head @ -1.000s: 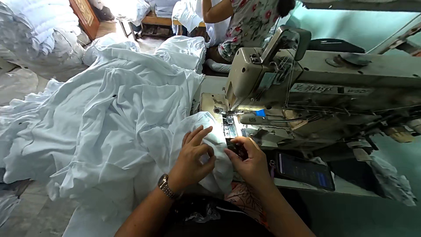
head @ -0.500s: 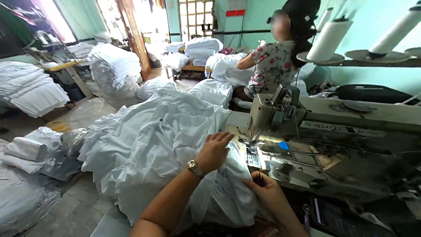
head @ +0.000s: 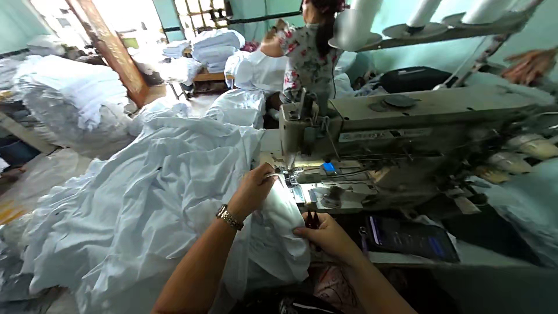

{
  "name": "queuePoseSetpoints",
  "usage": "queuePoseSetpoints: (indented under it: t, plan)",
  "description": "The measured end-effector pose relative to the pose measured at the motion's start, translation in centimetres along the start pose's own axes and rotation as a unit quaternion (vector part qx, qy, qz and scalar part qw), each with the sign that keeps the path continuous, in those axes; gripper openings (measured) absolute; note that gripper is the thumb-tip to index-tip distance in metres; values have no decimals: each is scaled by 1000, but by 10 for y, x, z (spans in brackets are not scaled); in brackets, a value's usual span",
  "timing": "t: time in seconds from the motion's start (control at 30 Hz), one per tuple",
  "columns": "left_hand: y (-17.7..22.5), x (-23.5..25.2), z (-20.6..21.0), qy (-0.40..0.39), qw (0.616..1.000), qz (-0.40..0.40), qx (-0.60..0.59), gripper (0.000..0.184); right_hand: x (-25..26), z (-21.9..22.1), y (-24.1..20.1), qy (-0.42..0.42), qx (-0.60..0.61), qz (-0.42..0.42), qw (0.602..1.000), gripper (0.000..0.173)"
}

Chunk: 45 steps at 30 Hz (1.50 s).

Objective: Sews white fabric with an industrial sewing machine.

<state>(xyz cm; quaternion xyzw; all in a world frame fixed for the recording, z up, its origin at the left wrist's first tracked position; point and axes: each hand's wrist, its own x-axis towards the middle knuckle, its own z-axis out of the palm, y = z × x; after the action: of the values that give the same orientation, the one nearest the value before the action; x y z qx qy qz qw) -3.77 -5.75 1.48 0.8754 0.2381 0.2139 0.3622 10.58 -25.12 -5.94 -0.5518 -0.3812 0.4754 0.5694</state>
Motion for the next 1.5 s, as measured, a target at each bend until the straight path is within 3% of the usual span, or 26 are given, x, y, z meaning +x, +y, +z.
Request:
queuePoseSetpoints:
  t: [0.1,0.23,0.53,0.83,1.5]
  plan:
    - [1,18,11,-23,985,-15,169,17,-1,-3,3,-5,45,13,999,13]
    - [4,53,29,-47,965,21,258,19,3,-9,6,20,57,18,998,7]
    - [0,81,27,-20,972,78,220,19,8,-3,11,74,84,-11,994,8]
    - [7,82,24,-17,978,55,199,21,7,5,13,129,63,-41,989,8]
    - [7,82,23,-13,983,43,177,19,13,2,20,126,56,-48,989,7]
